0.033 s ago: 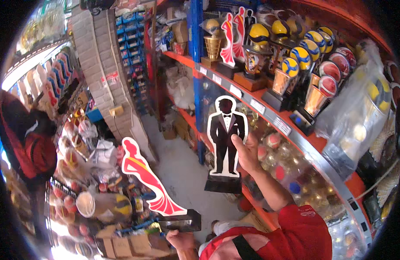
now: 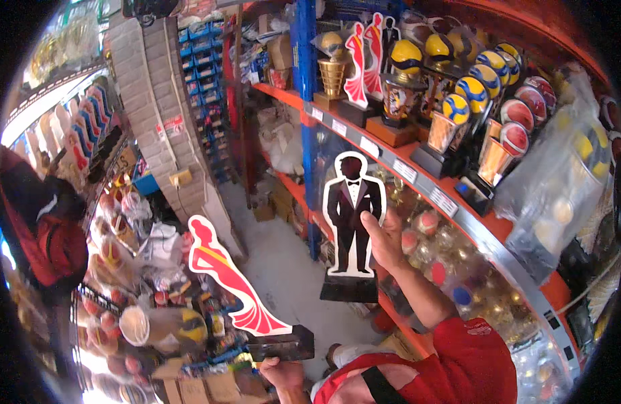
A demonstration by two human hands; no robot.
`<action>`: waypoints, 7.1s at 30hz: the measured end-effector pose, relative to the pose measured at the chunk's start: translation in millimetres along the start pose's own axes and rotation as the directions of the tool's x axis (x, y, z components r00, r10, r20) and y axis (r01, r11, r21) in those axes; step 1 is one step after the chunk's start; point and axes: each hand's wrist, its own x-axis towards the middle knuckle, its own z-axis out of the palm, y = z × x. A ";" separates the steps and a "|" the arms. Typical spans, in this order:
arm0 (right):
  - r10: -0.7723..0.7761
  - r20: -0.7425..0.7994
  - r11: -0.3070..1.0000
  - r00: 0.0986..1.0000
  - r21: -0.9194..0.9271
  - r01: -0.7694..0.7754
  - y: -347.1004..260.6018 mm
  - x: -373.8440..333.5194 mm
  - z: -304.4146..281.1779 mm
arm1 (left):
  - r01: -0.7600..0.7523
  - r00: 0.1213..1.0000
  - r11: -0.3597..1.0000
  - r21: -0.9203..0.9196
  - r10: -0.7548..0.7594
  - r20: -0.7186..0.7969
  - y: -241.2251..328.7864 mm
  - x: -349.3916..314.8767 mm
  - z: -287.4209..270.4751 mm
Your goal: The person uses a hot glue gun to attach a red and white female figure cutout to a black rectangular base. They then pick up a similar male figure cutout already attached to a base and place both trophies on a shelf among other trophies.
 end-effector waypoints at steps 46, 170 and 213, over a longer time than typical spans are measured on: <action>-0.454 -0.650 0.839 0.610 -0.542 0.046 179.1 164.4 52.7 | 0.832 0.183 0.339 0.439 -0.915 0.360 -221.6 611.2 330.8; -0.484 -0.346 0.732 0.804 -0.663 0.155 68.5 489.0 -36.4 | 0.763 0.332 0.595 0.254 -0.697 0.636 -234.6 609.7 318.4; -0.320 -0.456 0.796 0.830 -0.605 -0.027 104.3 469.8 -91.4 | 0.792 0.261 0.562 0.238 -0.664 0.701 -241.7 618.0 321.0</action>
